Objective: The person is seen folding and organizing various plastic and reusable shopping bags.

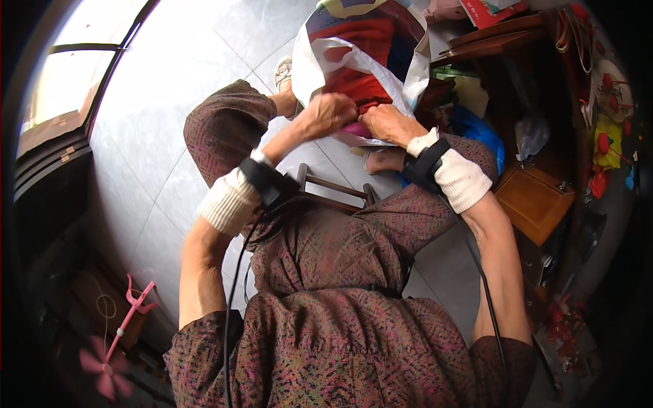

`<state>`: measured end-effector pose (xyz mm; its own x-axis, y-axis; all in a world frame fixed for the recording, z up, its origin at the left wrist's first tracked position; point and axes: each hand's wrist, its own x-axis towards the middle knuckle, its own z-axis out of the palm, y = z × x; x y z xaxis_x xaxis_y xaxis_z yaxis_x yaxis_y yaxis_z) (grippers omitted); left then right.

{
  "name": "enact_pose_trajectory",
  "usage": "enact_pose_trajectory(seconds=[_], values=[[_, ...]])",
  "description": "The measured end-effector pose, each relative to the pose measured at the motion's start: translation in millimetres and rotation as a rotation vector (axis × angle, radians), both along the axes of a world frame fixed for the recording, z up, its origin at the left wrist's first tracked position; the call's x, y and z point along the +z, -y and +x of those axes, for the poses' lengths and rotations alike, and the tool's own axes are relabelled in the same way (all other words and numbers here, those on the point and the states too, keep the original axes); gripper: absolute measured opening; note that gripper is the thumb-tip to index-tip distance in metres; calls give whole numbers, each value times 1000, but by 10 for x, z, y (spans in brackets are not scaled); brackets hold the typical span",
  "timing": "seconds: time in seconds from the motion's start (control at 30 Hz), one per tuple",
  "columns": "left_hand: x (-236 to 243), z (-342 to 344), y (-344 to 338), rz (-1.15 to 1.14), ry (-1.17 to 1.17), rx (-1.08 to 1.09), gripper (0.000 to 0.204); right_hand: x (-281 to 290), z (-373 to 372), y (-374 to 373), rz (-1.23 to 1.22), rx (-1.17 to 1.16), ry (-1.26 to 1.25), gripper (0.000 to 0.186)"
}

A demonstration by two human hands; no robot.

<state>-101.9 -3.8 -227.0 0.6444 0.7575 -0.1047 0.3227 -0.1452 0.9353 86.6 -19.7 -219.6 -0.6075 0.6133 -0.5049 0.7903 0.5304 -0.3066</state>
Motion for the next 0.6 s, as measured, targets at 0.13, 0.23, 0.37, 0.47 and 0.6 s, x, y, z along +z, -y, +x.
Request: enact_pose_trajectory(seconds=[0.13, 0.23, 0.37, 0.47, 0.6], values=[[-517, 398, -300, 140, -535, 171, 24, 33, 61, 128, 70, 72, -93, 17], [-1025, 319, -481, 90, -693, 213, 35, 2, 46, 233, 68, 41, -155, 14], [-1169, 297, -468, 233, -190, 39, 41, -10, 203, 394, -67, -35, -245, 37], [-772, 549, -282, 529, -122, 159, 34, -215, 426, 480, 81, -10, -353, 53], [-464, 484, -101, -46, -429, -293, 30, -42, 236, 439, 78, 122, -188, 32]])
